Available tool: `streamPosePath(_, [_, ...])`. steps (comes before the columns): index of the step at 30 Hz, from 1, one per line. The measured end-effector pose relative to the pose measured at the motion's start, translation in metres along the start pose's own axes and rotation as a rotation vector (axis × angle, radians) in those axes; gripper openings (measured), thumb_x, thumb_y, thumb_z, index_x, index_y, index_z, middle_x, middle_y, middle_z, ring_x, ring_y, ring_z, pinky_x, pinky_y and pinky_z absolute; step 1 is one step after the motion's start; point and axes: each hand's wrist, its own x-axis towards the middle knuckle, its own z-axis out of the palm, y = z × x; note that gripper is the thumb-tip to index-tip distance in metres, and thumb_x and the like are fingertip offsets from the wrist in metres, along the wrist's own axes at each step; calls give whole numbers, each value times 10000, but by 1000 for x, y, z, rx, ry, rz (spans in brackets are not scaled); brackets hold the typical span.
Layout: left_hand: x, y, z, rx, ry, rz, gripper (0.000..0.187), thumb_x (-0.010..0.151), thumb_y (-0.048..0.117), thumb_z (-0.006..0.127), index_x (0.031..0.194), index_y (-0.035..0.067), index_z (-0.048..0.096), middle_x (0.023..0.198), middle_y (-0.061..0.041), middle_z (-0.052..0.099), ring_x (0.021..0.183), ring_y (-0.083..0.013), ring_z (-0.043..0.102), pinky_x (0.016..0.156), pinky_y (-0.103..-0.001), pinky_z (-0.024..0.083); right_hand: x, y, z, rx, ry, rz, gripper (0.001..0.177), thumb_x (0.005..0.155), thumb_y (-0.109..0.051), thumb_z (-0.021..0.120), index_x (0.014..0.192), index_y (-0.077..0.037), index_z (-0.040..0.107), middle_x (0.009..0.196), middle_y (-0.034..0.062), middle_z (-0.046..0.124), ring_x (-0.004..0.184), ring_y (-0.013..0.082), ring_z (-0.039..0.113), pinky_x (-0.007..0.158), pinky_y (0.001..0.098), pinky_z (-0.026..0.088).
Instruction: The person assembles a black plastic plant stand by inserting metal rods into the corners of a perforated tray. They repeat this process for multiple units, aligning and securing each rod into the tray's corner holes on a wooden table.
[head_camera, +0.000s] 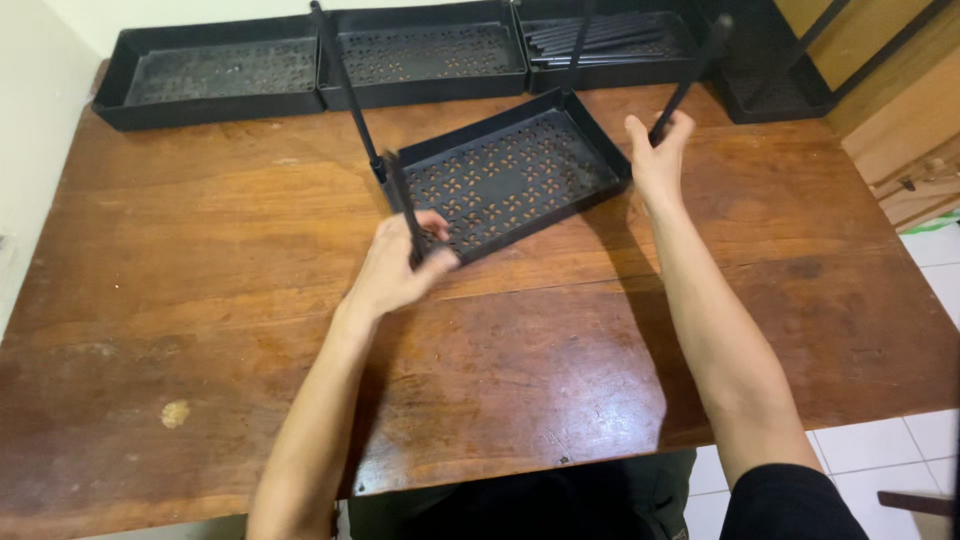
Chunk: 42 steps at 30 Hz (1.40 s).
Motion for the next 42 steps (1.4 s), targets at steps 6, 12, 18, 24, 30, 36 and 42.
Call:
streamPosePath(6, [-6, 7, -9, 379, -98, 303, 376, 843, 430, 748, 1014, 95, 767, 1122, -100, 716, 1208, -325, 558, 1173, -560, 251, -72, -37, -8, -86, 152, -269, 219, 1048, -90, 651, 1209, -44, 510, 1189, 111, 521, 1110, 240, 526, 1009, 390, 440])
streamPosePath(12, [-4, 26, 18, 460, -64, 338, 355, 873, 417, 784, 914, 67, 741, 972, -79, 662, 1048, -318, 576, 1067, -487, 395, -138, -120, 28, 47, -565, -539, 451, 841, -132, 729, 1227, 21, 554, 1124, 166, 613, 1071, 265, 588, 958, 420, 480])
streamPosePath(18, [6, 80, 20, 389, 52, 433, 278, 814, 307, 788, 949, 74, 718, 968, -42, 645, 913, -232, 547, 868, -417, 412, -154, -169, 20, 722, -965, 72, 390, 936, -99, 529, 1307, 18, 563, 1196, 104, 651, 1169, 213, 610, 1082, 378, 466])
streamPosePath(24, [22, 105, -7, 676, 207, 478, 197, 847, 255, 788, 987, 124, 741, 818, 15, 510, 823, -179, 507, 776, -365, 378, -142, -189, 17, 839, -916, 42, 299, 1095, -245, 451, 1225, -2, 565, 1145, 116, 662, 1157, 220, 625, 1105, 398, 481])
streamPosePath(30, [28, 115, -8, 780, 197, 437, 175, 825, 275, 767, 873, 151, 653, 844, 8, 514, 874, -198, 537, 829, -369, 409, -141, -212, 36, 1167, -737, 357, 286, 1077, -316, 459, 1093, -47, 554, 975, 98, 604, 1021, 251, 609, 1002, 419, 474])
streamPosePath(36, [17, 107, 29, 609, 296, 330, 262, 771, 299, 813, 773, 150, 597, 804, -8, 516, 826, -212, 525, 783, -405, 371, -130, -224, 38, 1327, -738, 475, 224, 1068, -310, 463, 986, -105, 501, 808, 7, 460, 722, 125, 459, 689, 290, 400])
streamPosePath(42, [8, 65, 48, 229, 178, 386, 307, 725, 269, 826, 961, 97, 732, 880, -13, 631, 848, -239, 532, 850, -432, 343, -136, -199, 52, 1034, -909, 458, 406, 1069, -278, 519, 711, -148, 379, 597, -52, 340, 497, 59, 286, 455, 257, 219])
